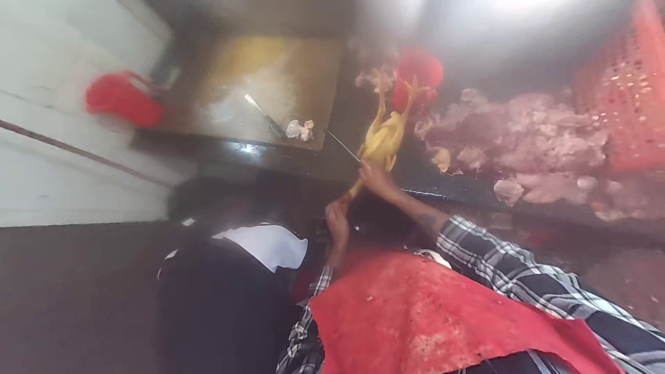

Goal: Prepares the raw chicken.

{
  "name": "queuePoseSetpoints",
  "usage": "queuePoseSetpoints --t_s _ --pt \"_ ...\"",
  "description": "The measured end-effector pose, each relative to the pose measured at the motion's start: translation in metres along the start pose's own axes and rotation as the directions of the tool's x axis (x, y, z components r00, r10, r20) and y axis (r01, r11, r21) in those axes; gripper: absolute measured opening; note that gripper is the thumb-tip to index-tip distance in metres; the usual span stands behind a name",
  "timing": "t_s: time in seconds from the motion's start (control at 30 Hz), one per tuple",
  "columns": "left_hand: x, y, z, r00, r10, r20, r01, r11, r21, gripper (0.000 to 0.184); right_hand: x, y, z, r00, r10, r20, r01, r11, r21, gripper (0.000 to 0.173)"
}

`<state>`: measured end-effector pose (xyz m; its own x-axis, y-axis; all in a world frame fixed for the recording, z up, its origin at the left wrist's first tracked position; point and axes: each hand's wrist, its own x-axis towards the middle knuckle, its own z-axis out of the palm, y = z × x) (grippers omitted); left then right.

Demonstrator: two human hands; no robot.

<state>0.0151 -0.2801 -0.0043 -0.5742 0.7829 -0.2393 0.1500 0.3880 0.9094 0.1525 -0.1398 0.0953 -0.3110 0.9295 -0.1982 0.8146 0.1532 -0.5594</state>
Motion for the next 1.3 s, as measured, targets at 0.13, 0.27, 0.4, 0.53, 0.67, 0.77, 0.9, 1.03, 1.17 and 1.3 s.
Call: queuePoseSetpoints --t_s 0.13,0.27,0.4,0.53,0.67,0.77,0.9,1.03,1.17,1.3 --pt "0.006 -0.003 0.01 0.941 -0.336 0.032 0.336 0.924 -0.181 0.05 0.008 0.015 0.014 0.998 -0.053 -0.021 0.052 0.998 -0.029 0.039" --pt "0.016 -0.049 0.003 0.821 -0.534 0.202 0.566 0.715 -0.41 0.048 0.003 0.027 0.013 0.994 -0.106 -0.04 0.104 0.994 -0.038 0.041" --pt "0.009 -0.066 -0.036 0.864 -0.413 0.289 0.477 0.854 -0.206 0.051 -0.005 0.042 0.003 0.984 -0.174 0.027 0.172 0.983 0.067 0.04" --pt "0.01 -0.02 -0.062 0.858 -0.267 0.439 0.412 0.869 -0.276 0.047 -0.015 0.042 -0.007 0.98 -0.198 0.017 0.191 0.962 0.193 0.042" --pt "0.036 -0.027 -0.076 0.882 -0.253 0.398 0.215 0.967 0.139 0.067 -0.062 0.045 -0.025 0.994 -0.054 0.09 0.01 0.903 0.429 0.04" --pt "0.047 -0.039 -0.061 0.957 -0.2 0.211 0.126 0.939 0.321 0.047 -0.091 0.065 -0.031 0.963 0.061 0.263 -0.201 0.81 0.55 0.04" --pt "0.019 0.044 -0.034 0.907 -0.1 0.41 0.119 0.993 -0.022 0.055 -0.132 0.085 -0.043 0.936 0.163 0.311 -0.349 0.516 0.782 0.039" --pt "-0.021 0.095 0.007 0.634 -0.013 0.773 0.276 0.938 -0.211 0.047 -0.144 0.085 -0.048 0.972 0.149 0.182 -0.229 0.411 0.883 0.051" --pt "-0.054 0.119 0.053 0.653 0.022 0.757 0.245 0.94 -0.238 0.031 -0.145 0.076 -0.048 0.997 0.069 0.034 -0.066 0.558 0.827 0.056" --pt "-0.048 0.135 0.06 0.731 -0.024 0.682 0.224 0.952 -0.206 0.025 -0.158 0.085 -0.054 0.999 0.032 0.008 -0.029 0.74 0.672 0.06"
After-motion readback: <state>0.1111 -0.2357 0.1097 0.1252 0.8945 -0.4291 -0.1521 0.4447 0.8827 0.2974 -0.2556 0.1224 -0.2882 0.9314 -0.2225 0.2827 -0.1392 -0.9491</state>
